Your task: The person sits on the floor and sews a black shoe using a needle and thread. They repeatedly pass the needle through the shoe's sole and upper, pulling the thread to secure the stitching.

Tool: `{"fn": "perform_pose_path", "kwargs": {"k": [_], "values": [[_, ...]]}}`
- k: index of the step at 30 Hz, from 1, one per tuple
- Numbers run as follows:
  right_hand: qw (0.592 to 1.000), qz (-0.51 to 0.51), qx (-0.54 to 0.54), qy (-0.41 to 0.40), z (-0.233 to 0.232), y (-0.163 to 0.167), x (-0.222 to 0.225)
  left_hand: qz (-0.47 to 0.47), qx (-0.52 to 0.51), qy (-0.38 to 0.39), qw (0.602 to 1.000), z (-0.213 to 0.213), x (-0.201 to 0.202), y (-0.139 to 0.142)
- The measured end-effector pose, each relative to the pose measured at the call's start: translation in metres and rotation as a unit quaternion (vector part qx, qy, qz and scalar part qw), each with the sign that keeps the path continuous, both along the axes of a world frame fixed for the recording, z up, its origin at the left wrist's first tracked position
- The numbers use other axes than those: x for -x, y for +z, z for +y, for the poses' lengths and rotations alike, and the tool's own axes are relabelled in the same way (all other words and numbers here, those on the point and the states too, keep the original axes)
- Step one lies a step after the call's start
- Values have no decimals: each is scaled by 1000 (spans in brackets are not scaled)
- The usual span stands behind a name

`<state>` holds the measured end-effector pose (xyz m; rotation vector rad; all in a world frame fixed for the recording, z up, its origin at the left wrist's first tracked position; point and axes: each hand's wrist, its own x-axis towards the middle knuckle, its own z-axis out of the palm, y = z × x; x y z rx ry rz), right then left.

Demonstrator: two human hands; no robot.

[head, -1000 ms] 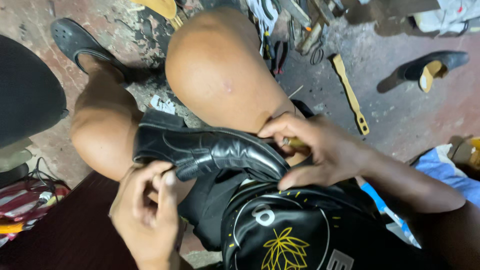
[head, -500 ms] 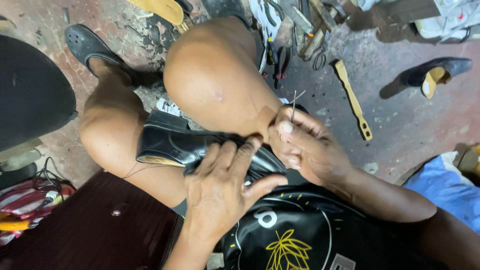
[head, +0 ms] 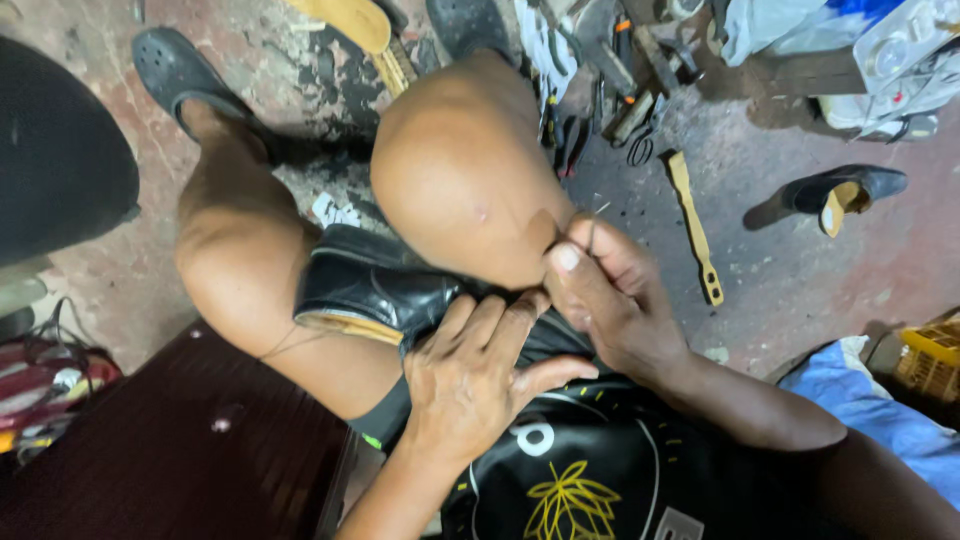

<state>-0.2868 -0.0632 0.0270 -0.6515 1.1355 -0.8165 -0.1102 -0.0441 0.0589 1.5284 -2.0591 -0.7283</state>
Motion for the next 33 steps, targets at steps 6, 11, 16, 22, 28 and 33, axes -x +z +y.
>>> {"fn": "perform_pose_path", "kwargs": {"k": [6,11,16,22,28,33], "values": [[944,208,250,52,14,0,2,141,51,200,968,27,-52,9],[991,-40,123,-28,9,-5,5,67,-25,432,899,47,-100,15],[989,-24,144,-34,19,-6,3,161,-162,110,967,49,-99,-8],[932,124,341,4,52,-9,5,537,-459,-83,703,25,-88,-82],[934,112,339,-33,62,-10,6,537,-486,-126,678,27,-65,-130],[930,135,340,23,58,-4,17,527,-503,-141,671,32,-62,-130]]}}
